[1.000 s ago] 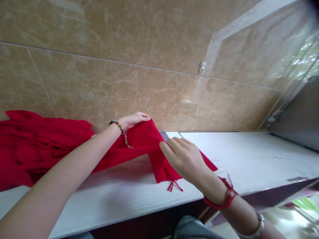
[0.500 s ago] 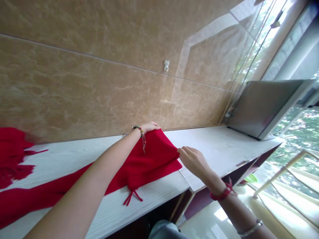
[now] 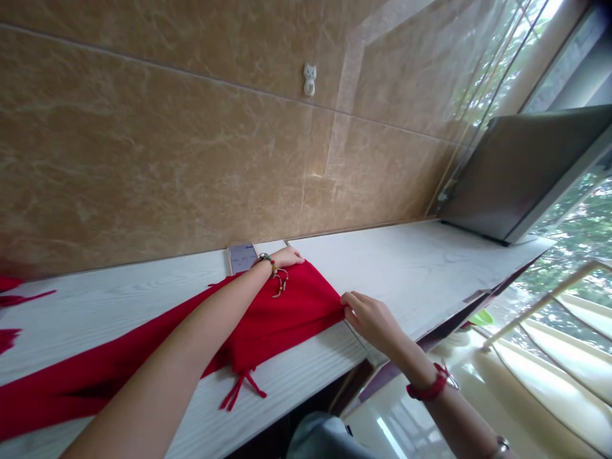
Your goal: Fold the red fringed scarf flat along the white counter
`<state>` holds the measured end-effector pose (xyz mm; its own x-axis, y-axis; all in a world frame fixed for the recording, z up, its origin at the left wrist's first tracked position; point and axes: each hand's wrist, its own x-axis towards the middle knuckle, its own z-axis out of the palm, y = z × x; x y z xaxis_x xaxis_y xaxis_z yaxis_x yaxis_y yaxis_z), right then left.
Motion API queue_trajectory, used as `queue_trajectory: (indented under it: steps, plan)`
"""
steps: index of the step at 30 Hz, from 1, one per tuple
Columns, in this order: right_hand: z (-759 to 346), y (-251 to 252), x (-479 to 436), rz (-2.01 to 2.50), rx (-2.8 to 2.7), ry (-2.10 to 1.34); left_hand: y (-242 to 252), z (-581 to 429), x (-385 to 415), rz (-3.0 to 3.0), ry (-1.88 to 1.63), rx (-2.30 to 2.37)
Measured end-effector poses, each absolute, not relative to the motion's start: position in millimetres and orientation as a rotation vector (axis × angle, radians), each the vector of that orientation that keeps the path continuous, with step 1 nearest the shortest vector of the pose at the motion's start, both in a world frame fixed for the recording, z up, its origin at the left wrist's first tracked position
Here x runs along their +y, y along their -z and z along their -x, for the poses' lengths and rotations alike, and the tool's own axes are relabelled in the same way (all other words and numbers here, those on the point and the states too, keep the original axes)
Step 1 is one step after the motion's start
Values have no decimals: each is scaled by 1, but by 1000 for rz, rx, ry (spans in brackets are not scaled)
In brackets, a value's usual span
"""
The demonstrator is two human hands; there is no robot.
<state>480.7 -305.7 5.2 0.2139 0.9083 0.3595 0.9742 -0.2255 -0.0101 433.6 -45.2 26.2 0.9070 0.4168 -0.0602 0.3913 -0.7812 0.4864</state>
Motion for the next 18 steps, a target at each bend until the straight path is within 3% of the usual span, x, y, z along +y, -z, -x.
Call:
queue_trajectory:
  steps: [6,11,18]
  plan:
    - [-472,-20,-301,2296,-1895,519,-50,-403,-72,-2735,-279,547]
    - [-473,-23,-294,2059,-2209,584,-62,-309,-108,-2902,-388,344]
    - [-486,-19,-298,1991,-2245,384,-37,-176,-144,-3093,-147,592]
